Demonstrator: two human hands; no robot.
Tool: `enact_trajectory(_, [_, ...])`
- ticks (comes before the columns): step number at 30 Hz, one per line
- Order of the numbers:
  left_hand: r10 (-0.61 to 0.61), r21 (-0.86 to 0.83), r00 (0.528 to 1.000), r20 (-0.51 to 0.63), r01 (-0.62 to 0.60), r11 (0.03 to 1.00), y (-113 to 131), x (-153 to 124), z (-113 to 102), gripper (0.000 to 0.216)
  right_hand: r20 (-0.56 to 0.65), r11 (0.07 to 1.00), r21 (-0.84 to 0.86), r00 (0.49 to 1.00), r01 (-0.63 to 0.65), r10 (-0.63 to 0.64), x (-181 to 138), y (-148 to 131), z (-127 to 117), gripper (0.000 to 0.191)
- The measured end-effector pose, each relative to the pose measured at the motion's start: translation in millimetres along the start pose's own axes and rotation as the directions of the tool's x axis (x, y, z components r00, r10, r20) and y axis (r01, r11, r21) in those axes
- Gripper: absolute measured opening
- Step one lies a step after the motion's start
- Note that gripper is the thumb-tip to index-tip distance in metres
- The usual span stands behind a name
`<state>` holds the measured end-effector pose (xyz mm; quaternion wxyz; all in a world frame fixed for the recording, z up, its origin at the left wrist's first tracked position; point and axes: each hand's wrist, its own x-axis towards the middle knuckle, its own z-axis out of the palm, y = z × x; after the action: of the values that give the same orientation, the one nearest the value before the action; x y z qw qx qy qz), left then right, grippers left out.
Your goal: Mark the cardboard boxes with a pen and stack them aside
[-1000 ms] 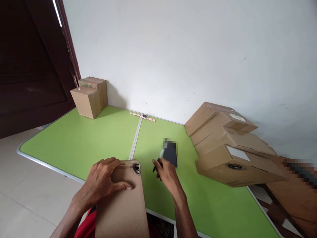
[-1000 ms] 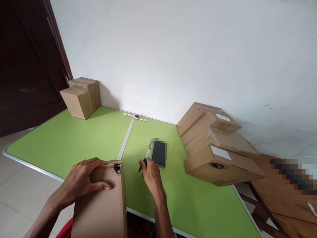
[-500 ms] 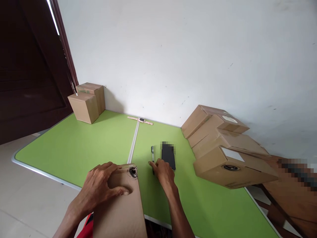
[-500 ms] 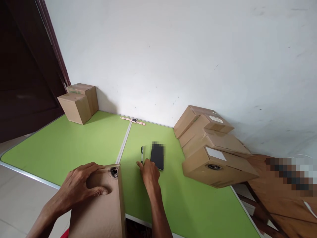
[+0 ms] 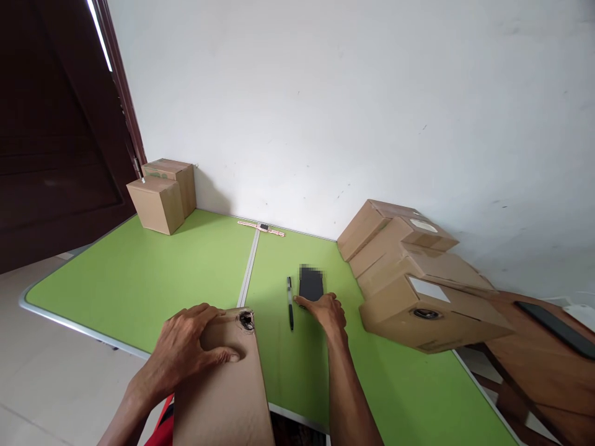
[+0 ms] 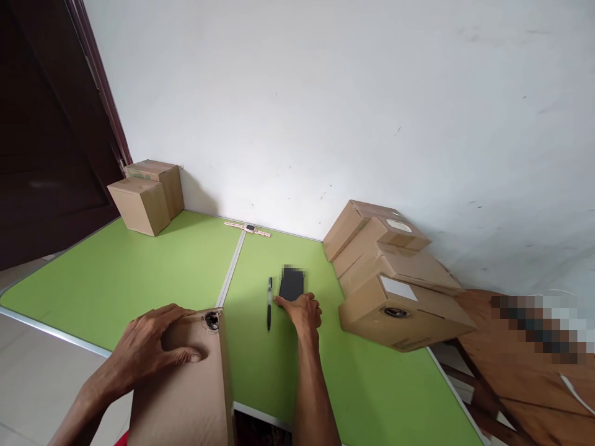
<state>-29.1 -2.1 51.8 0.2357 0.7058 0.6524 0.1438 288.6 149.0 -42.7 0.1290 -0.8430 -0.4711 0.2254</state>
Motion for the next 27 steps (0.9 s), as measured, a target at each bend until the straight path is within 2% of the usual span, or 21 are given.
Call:
enact_trajectory(2, [-0.002,0.002,1.0,-0.003,0.002,1.0,-0.3,0.1,-0.2,0.048,0.015,0.998,0.063,1.0,-0.012,0.011,5.5,1.9,-1.0,0.102])
enact_trajectory(4, [-0.006,0.003,1.0,-0.002,0.006,1.0,0.0,0.0,-0.9,0.045,0.029,0.989,0.147,0.999,-0.028,0.023,8.3,5.4,-1.0,0.092])
enact_trajectory(7, [-0.022,0.001,1.0,0.015,0.022,1.0,1.8,-0.6,-2.6,0.042,0.086,0.937,0.345,0.996,-0.049,0.021,9.2,10.8,0.4,0.048])
enact_trajectory(9, [-0.038,-0.005,0.999,0.026,0.038,0.999,2.5,-0.6,-3.2,0.042,0.134,0.856,0.514,0.991,-0.059,-0.012,8.1,13.7,0.2,0.023])
enact_trajectory(11, [-0.042,-0.014,0.999,0.023,0.042,0.999,2.0,0.1,-2.7,0.042,0.168,0.735,0.674,0.984,-0.069,-0.062,3.1,17.3,-2.1,0.014])
enact_trajectory(15, [-0.003,-0.032,1.0,-0.008,0.003,0.999,-1.5,1.2,0.4,0.046,0.208,0.469,0.878,0.959,-0.095,-0.194,-34.0,33.6,-10.0,0.032])
enact_trajectory(17, [0.016,-0.034,1.0,-0.018,-0.016,0.999,-1.6,0.8,0.8,0.048,0.236,0.285,0.945,0.938,-0.161,-0.253,-69.4,45.0,-14.9,0.043])
enact_trajectory(19, [0.028,-0.031,0.999,-0.02,-0.029,0.999,0.1,0.2,-0.2,0.05,0.296,0.031,0.953,0.907,-0.301,-0.3,-111.4,53.4,-21.7,0.048])
enact_trajectory(20, [0.032,-0.029,0.999,-0.019,-0.032,0.999,1.4,-0.1,-0.9,0.051,0.332,-0.041,0.93,0.882,-0.366,-0.334,-132.6,55.0,-25.8,0.047])
enact_trajectory(21, [0.036,-0.026,0.999,-0.019,-0.037,0.999,2.8,-0.4,-1.6,0.052,0.368,-0.07,0.903,0.847,-0.424,-0.383,-153.0,54.4,-29.9,0.047])
enact_trajectory(23, [0.044,-0.02,0.999,-0.021,-0.044,0.999,5.2,-1.4,-2.4,0.052,0.458,-0.049,0.832,0.735,-0.552,-0.5,-188.5,46.6,-36.5,0.047])
enact_trajectory(26, [0.076,0.002,0.996,-0.039,-0.076,0.997,7.9,-4.1,-2.4,0.045,0.554,0.017,0.697,0.523,-0.717,-0.648,-225.3,22.8,-38.1,0.07])
enact_trajectory(27, [0.084,0.019,0.995,-0.049,-0.084,0.996,8.8,-5.0,-2.5,0.036,0.558,0.03,0.67,0.477,-0.742,-0.679,-233.2,14.0,-36.2,0.077])
